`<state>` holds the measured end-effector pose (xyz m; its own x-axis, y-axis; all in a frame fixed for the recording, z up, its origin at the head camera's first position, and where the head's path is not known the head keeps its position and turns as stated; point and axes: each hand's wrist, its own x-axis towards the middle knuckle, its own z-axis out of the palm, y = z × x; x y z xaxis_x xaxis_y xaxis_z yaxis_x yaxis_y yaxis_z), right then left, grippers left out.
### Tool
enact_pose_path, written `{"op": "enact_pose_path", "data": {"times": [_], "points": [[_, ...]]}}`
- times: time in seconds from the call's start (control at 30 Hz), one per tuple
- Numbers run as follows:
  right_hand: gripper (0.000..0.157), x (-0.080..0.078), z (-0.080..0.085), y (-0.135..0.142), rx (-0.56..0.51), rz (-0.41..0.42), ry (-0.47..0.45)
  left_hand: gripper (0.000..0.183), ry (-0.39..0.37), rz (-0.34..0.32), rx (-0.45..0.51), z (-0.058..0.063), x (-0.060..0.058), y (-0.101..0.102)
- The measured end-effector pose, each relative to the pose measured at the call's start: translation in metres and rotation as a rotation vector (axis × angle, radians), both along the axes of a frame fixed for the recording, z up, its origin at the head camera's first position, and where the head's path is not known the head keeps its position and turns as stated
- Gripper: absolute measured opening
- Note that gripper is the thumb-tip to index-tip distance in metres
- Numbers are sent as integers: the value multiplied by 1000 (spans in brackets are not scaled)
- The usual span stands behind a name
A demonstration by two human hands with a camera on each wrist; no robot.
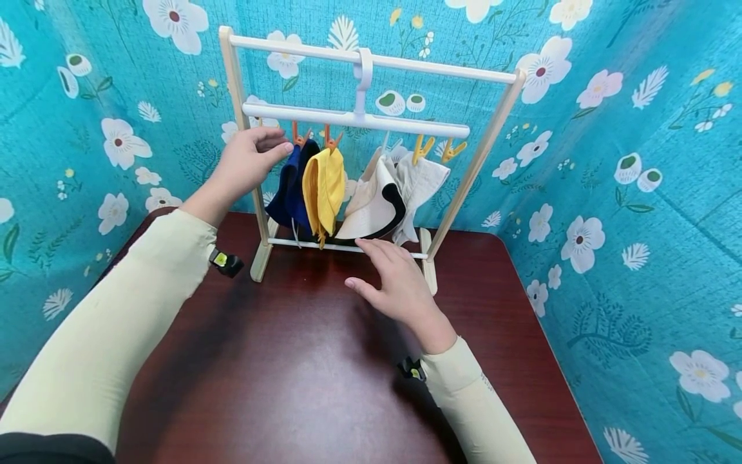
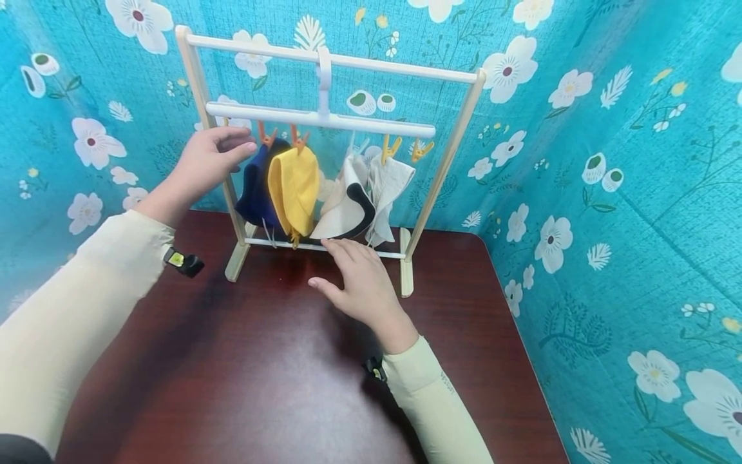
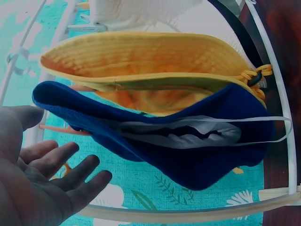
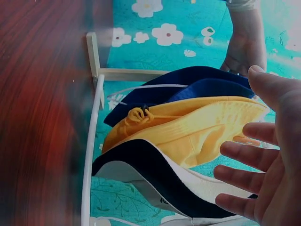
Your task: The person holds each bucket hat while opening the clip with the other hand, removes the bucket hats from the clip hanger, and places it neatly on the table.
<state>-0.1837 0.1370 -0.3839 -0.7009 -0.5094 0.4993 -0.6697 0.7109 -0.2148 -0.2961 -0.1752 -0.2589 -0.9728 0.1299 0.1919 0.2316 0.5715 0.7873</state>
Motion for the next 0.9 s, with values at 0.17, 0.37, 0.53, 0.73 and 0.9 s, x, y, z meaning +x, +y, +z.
{"op": "enact_pose_path", "data": {"times": [0.17,0.37,0.53,0.73,0.9], "points": [[72,0,0,-5,10,8,-3,72,-28,19,-1,5,-2,4],[71,0,1,-10,4,10,4,74,-41,26,25,8,-8,11],[72,1,0,-15,6,10,-16,73,-55,26,56,8,-13,20],[73,0,-2,-19,17,11,-30,73,-53,60,73,8,-17,27],[72,-1,-3,-23,24,16,-21,73,-103,63,172,7,-21,29]]}}
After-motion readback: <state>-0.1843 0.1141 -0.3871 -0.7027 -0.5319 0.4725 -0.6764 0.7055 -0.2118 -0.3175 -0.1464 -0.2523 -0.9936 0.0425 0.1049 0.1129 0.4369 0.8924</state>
